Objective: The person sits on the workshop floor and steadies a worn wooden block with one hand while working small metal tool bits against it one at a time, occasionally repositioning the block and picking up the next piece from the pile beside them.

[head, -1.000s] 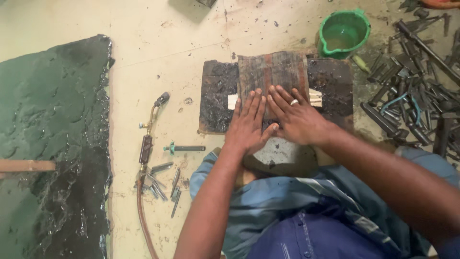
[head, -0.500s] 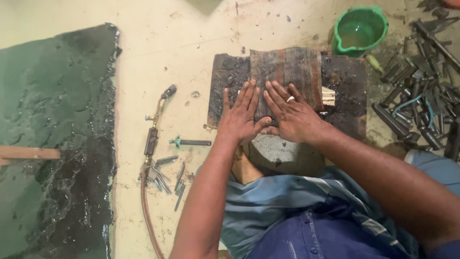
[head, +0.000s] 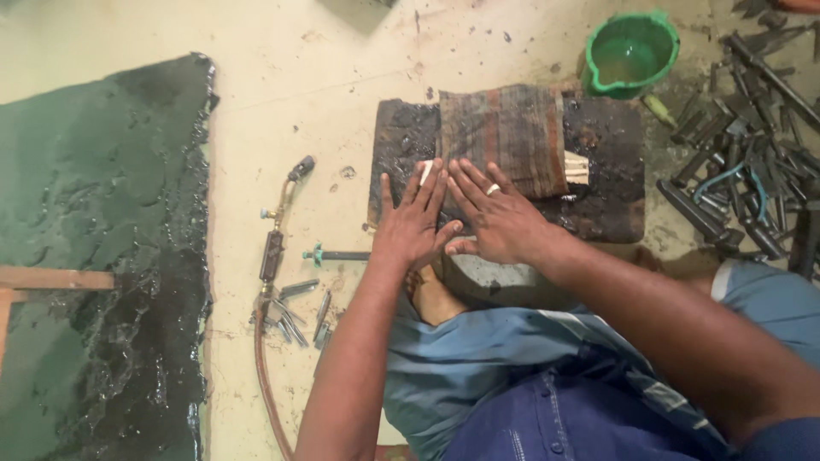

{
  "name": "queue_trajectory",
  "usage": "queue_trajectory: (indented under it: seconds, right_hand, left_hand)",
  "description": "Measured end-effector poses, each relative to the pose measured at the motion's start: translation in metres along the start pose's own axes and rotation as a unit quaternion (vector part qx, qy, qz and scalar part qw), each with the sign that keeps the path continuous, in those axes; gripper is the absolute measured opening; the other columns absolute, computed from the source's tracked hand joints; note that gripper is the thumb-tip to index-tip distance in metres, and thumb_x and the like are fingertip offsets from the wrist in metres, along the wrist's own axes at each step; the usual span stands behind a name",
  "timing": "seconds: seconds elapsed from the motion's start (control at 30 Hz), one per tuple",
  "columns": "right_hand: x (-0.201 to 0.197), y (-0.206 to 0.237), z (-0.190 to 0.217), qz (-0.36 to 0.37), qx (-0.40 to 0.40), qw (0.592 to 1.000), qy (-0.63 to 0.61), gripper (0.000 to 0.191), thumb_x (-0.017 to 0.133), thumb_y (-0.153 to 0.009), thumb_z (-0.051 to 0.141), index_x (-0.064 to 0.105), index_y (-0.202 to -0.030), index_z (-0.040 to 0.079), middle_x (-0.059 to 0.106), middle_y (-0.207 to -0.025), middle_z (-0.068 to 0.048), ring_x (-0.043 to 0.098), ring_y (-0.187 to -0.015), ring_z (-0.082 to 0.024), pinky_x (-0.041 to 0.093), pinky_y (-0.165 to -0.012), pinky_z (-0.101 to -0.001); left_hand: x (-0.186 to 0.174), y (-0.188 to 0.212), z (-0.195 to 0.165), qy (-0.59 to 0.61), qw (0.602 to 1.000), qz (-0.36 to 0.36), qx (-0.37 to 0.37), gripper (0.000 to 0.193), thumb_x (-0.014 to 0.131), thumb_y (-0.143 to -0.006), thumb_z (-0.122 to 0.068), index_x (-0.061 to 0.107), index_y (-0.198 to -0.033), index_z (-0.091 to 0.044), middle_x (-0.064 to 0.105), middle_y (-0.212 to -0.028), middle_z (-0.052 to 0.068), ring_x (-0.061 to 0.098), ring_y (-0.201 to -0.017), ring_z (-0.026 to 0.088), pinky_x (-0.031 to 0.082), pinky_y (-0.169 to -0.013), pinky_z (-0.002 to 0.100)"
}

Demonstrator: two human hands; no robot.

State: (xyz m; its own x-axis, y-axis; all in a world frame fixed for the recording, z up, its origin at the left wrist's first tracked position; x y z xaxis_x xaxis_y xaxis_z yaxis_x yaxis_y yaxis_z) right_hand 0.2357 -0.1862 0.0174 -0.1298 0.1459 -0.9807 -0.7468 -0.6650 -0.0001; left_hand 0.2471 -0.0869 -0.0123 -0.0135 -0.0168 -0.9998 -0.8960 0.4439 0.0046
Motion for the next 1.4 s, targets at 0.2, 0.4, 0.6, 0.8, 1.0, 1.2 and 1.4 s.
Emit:
queue_trajectory:
  seconds: [0.2, 0.4, 0.6, 0.8, 1.0, 1.2, 1.4]
  right_hand:
    - [-0.014, -0.004, -0.016, 0.015, -0.01, 0.999, -0.048, 0.115, 0.044, -0.09, 0.08, 0.018, -0.158, -0.009, 0.012, -0.167, -0.028, 0.006, -0.157, -0.036, 0.008, -0.124, -0.0515]
    - [-0.007, 0.046, -0.072, 0.047, 0.105, 0.993, 0.008, 0.12, 0.046, -0.083, 0.086, 0.018, -0.156, -0.006, 0.008, -0.166, -0.028, 0.002, -0.156, -0.036, 0.006, -0.124, -0.0491]
    - [0.002, 0.058, -0.064, -0.032, 0.101, 0.994, 0.022, 0.125, 0.049, -0.078, 0.085, 0.02, -0.155, -0.009, 0.006, -0.165, -0.028, 0.0, -0.155, -0.037, 0.004, -0.123, -0.0531]
    - [-0.001, 0.052, -0.07, 0.02, 0.104, 0.994, 0.011, 0.122, 0.052, -0.08, 0.083, 0.023, -0.155, -0.008, 0.012, -0.165, -0.03, 0.004, -0.156, -0.038, 0.004, -0.123, -0.0542]
    - [-0.028, 0.027, -0.072, -0.04, 0.054, 0.996, 0.062, 0.128, 0.053, -0.076, 0.087, 0.026, -0.153, -0.013, 0.019, -0.163, -0.032, 0.009, -0.156, -0.041, 0.004, -0.125, -0.0526]
    - [-0.019, 0.025, -0.069, -0.051, 0.068, 0.996, 0.04, 0.131, 0.049, -0.074, 0.091, 0.025, -0.152, -0.012, 0.018, -0.162, -0.032, 0.008, -0.156, -0.041, 0.005, -0.124, -0.0524]
    - [-0.014, 0.022, -0.077, 0.032, 0.086, 0.995, 0.046, 0.134, 0.048, -0.076, 0.093, 0.016, -0.155, -0.01, 0.009, -0.164, -0.032, 0.0, -0.155, -0.04, 0.001, -0.122, -0.0518]
  left_hand:
    - [-0.003, -0.016, -0.005, -0.108, 0.985, 0.128, -0.034, 0.088, 0.034, -0.103, -0.074, 0.02, -0.165, -0.012, 0.012, -0.174, 0.003, 0.0, -0.165, 0.022, -0.008, -0.126, 0.069]
    - [-0.002, -0.052, -0.064, -0.02, 0.997, 0.058, 0.036, 0.096, 0.04, -0.094, -0.075, 0.017, -0.166, -0.017, 0.011, -0.173, 0.001, 0.007, -0.16, 0.022, -0.001, -0.127, 0.063]
    - [0.013, -0.054, -0.069, 0.014, 0.999, 0.037, 0.031, 0.101, 0.05, -0.089, -0.073, 0.018, -0.165, -0.016, 0.007, -0.173, 0.004, 0.007, -0.159, 0.025, 0.004, -0.127, 0.059]
    - [0.003, -0.063, -0.067, 0.026, 0.995, 0.096, 0.032, 0.105, 0.052, -0.087, -0.074, 0.015, -0.165, -0.014, 0.004, -0.174, 0.005, 0.006, -0.159, 0.025, 0.003, -0.126, 0.06]
    - [-0.003, -0.076, -0.049, -0.069, 0.992, 0.102, 0.024, 0.129, 0.055, -0.075, -0.087, 0.011, -0.166, -0.008, 0.003, -0.174, 0.007, 0.004, -0.161, 0.023, -0.002, -0.126, 0.064]
    - [0.011, -0.073, -0.043, -0.013, 0.996, 0.08, 0.024, 0.126, 0.05, -0.073, -0.089, 0.012, -0.165, -0.012, 0.002, -0.174, 0.005, 0.001, -0.16, 0.022, -0.007, -0.122, 0.066]
    - [0.008, -0.076, -0.045, -0.072, 0.993, 0.094, 0.009, 0.124, 0.049, -0.076, -0.09, 0.011, -0.165, -0.013, 0.001, -0.174, 0.004, 0.001, -0.16, 0.02, -0.009, -0.122, 0.068]
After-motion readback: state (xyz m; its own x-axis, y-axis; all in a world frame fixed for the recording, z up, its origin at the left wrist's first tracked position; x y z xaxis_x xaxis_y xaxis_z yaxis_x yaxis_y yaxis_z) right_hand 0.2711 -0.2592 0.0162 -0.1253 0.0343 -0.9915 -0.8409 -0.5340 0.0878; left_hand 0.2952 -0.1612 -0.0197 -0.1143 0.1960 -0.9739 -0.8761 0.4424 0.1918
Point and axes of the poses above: each hand's wrist, its own y-axis away from the middle knuckle, its own x-axis out of the palm, z = x × y, the point moved 9 cm from there along -y, towards the middle knuckle
